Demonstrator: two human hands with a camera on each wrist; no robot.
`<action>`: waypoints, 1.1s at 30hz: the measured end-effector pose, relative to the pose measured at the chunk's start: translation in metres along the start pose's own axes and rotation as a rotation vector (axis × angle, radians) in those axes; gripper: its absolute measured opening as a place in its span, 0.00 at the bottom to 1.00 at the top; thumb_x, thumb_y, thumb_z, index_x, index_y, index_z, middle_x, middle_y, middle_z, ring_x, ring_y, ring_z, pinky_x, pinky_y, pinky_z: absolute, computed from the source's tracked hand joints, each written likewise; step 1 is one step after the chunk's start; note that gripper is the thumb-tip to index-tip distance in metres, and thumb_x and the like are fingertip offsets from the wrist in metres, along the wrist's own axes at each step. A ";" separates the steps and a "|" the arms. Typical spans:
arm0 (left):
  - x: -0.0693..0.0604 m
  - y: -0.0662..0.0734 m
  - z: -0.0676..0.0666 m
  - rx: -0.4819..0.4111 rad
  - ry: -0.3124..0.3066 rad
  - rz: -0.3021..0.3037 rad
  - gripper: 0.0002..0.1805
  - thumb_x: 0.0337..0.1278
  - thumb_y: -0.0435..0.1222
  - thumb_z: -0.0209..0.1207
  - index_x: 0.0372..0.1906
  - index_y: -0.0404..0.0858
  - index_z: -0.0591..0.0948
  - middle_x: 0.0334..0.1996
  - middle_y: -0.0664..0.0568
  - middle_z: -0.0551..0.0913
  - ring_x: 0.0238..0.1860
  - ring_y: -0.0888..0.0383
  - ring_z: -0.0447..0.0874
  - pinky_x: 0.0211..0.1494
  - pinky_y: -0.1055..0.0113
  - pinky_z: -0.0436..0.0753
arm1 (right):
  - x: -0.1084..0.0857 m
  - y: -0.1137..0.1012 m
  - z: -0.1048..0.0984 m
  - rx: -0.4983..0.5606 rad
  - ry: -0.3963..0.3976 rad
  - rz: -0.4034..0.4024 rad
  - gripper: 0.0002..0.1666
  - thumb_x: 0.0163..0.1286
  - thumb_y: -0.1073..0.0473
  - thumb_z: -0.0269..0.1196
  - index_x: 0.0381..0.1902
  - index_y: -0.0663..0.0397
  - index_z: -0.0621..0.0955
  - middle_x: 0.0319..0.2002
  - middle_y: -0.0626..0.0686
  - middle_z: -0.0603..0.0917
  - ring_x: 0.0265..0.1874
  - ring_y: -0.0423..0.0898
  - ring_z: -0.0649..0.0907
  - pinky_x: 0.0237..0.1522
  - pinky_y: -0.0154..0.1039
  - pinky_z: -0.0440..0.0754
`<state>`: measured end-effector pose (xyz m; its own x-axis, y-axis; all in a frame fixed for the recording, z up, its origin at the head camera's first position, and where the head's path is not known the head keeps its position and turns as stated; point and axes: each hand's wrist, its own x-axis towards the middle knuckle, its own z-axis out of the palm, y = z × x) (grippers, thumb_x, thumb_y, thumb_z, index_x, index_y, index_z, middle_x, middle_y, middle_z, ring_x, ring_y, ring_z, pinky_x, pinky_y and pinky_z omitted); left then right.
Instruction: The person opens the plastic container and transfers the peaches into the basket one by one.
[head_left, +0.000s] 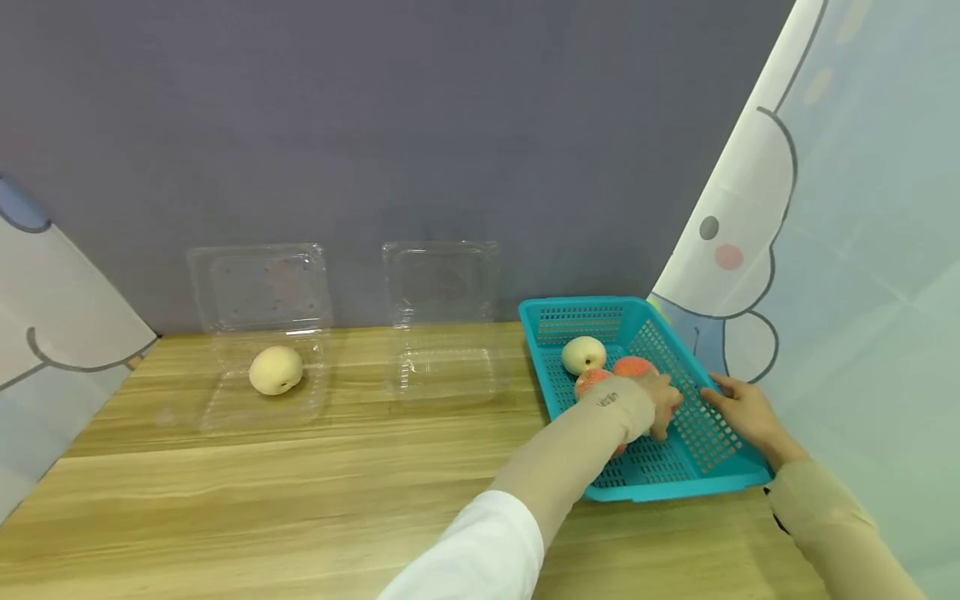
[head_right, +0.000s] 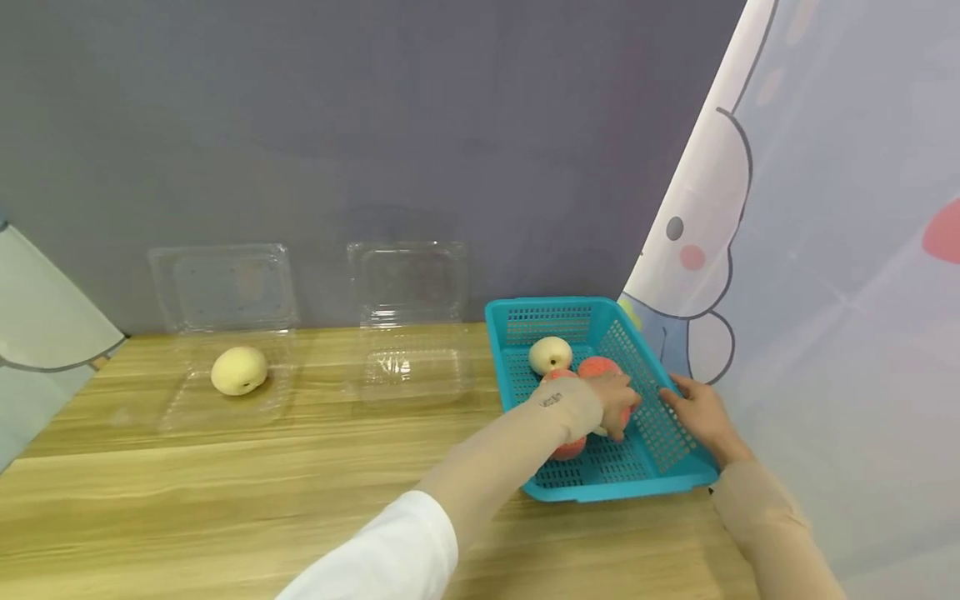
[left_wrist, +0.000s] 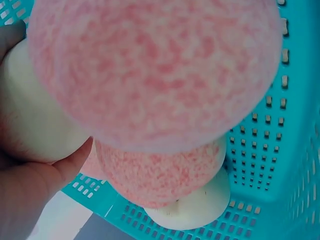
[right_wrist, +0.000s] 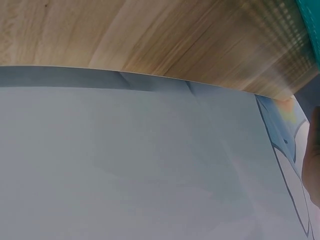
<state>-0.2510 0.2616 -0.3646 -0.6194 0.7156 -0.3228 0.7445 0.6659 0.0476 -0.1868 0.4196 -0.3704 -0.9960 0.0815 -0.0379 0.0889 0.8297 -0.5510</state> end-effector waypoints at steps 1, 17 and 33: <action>-0.001 0.000 0.001 -0.023 -0.004 -0.002 0.30 0.43 0.54 0.65 0.56 0.69 0.68 0.59 0.73 0.61 0.61 0.71 0.60 0.57 0.72 0.71 | -0.001 -0.001 0.000 -0.001 -0.002 0.005 0.38 0.73 0.45 0.42 0.67 0.72 0.54 0.58 0.79 0.64 0.54 0.75 0.67 0.48 0.65 0.71; -0.001 0.001 0.009 -0.022 -0.066 0.010 0.21 0.43 0.55 0.64 0.46 0.66 0.73 0.53 0.73 0.67 0.55 0.73 0.64 0.56 0.73 0.71 | 0.001 -0.001 0.000 0.015 0.001 0.023 0.37 0.73 0.46 0.43 0.67 0.71 0.54 0.58 0.76 0.65 0.55 0.73 0.67 0.50 0.64 0.70; -0.060 -0.002 -0.016 -0.222 -0.123 -0.124 0.37 0.50 0.49 0.60 0.60 0.80 0.56 0.65 0.81 0.52 0.65 0.72 0.55 0.49 0.67 0.73 | -0.002 -0.004 0.002 0.024 0.024 -0.002 0.36 0.73 0.50 0.44 0.64 0.76 0.56 0.53 0.77 0.70 0.48 0.70 0.75 0.46 0.59 0.76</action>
<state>-0.2199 0.2208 -0.3300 -0.6571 0.6041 -0.4509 0.5842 0.7861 0.2018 -0.1848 0.4149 -0.3699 -0.9955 0.0936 -0.0171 0.0866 0.8164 -0.5709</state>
